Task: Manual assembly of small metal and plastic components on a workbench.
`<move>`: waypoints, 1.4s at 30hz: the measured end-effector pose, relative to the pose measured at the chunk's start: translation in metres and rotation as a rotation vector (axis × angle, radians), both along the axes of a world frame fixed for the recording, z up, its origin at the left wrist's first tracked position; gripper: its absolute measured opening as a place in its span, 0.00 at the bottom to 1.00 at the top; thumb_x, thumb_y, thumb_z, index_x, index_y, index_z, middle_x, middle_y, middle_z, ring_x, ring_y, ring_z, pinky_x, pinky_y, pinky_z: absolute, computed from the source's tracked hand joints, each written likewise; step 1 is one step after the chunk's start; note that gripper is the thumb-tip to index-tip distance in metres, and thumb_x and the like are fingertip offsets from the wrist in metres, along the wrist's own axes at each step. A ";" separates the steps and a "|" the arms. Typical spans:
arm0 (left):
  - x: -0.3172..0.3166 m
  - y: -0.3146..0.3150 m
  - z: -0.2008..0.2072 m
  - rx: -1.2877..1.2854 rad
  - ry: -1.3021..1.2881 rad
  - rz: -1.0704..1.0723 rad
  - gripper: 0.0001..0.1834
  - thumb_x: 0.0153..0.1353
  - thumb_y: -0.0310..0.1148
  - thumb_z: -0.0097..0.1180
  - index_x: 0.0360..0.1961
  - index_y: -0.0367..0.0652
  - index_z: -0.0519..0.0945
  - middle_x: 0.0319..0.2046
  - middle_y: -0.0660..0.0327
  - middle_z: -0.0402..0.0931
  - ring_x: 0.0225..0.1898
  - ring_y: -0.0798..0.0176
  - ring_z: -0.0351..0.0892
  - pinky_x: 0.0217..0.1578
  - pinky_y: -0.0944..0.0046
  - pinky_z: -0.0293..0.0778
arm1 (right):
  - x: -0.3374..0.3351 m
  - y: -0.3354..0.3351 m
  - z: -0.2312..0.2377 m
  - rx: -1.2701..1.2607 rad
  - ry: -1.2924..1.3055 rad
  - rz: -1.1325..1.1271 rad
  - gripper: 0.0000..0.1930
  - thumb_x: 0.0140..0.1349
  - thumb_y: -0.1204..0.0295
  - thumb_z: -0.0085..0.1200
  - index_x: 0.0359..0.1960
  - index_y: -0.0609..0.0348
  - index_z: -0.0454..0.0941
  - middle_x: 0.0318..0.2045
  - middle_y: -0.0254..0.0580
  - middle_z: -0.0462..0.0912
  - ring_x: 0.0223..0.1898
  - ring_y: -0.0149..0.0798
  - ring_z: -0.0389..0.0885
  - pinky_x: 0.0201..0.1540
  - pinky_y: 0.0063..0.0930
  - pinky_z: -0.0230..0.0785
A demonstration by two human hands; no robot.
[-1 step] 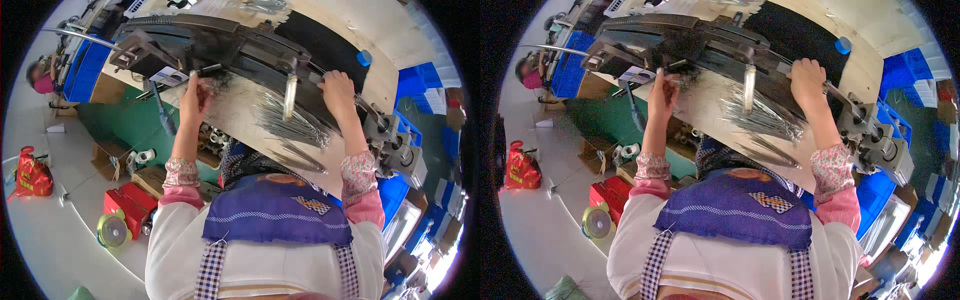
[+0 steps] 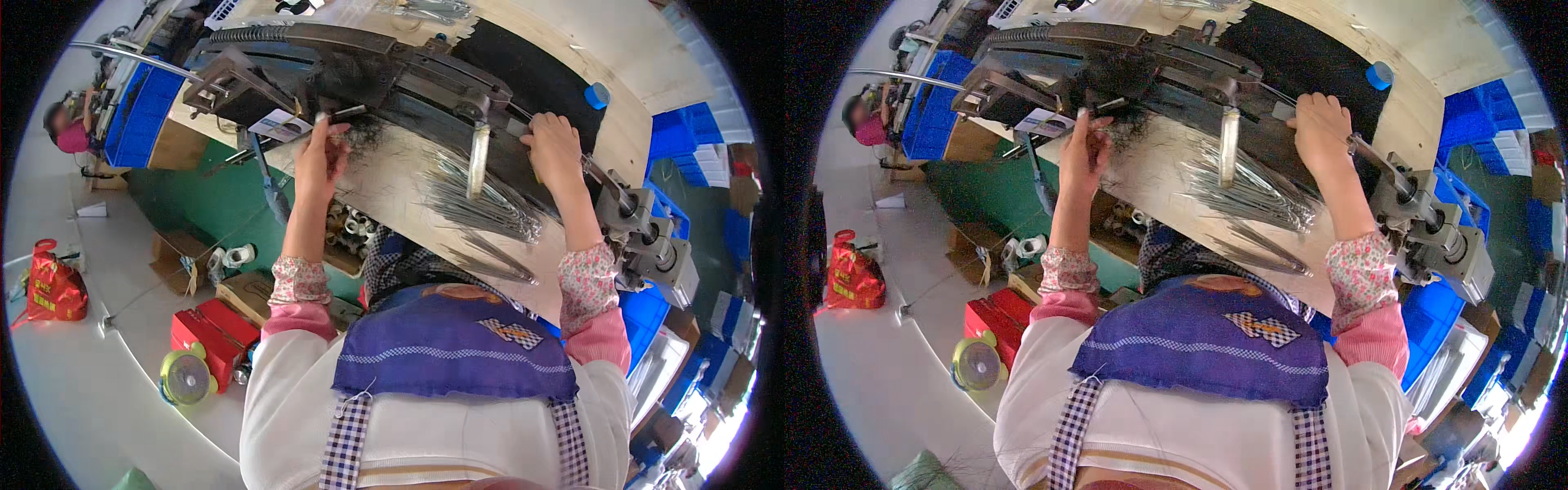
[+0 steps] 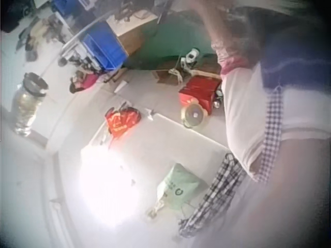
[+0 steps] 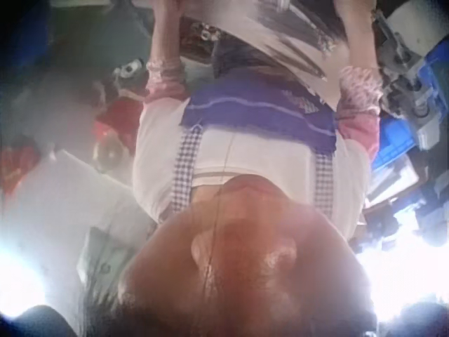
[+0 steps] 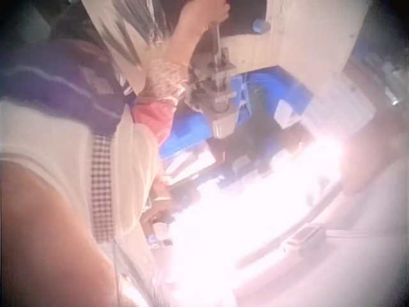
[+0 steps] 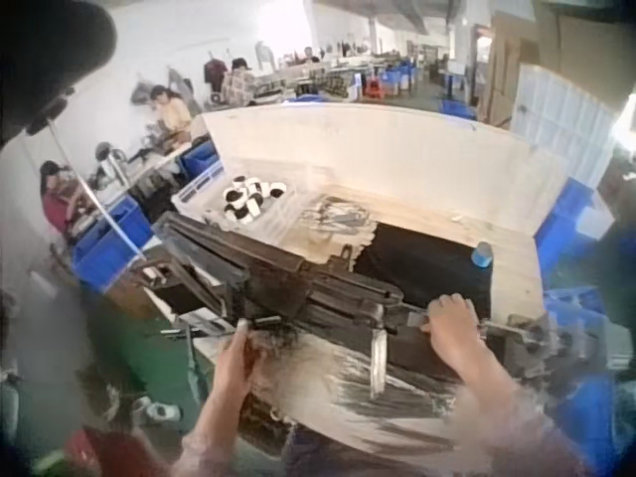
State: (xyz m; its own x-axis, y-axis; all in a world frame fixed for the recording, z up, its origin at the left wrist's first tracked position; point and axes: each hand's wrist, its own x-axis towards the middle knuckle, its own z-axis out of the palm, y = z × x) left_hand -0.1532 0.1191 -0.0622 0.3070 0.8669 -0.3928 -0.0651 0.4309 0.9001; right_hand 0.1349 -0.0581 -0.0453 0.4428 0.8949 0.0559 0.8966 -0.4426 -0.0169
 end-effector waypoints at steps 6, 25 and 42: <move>0.005 0.007 -0.021 0.113 -0.114 -0.020 0.14 0.66 0.38 0.51 0.35 0.37 0.79 0.16 0.68 0.69 0.12 0.76 0.58 0.11 0.72 0.48 | 0.021 0.009 -0.005 -0.093 0.096 -0.089 0.16 0.49 0.62 0.63 0.31 0.59 0.75 0.34 0.47 0.79 0.42 0.53 0.77 0.41 0.44 0.70; 0.178 -0.127 0.047 -0.339 -0.424 -0.702 0.11 0.68 0.36 0.48 0.31 0.41 0.72 0.17 0.72 0.62 0.10 0.77 0.56 0.09 0.75 0.51 | -0.026 -0.068 -0.021 0.369 0.239 -0.201 0.11 0.59 0.65 0.51 0.35 0.61 0.68 0.32 0.52 0.76 0.29 0.55 0.81 0.29 0.45 0.74; 0.171 -0.141 0.045 -0.079 -0.351 -0.450 0.12 0.69 0.38 0.46 0.31 0.43 0.74 0.15 0.71 0.59 0.13 0.75 0.53 0.16 0.71 0.51 | 0.028 -0.013 0.066 0.225 0.473 0.315 0.10 0.55 0.76 0.51 0.39 0.63 0.79 0.36 0.52 0.82 0.42 0.53 0.79 0.42 0.41 0.73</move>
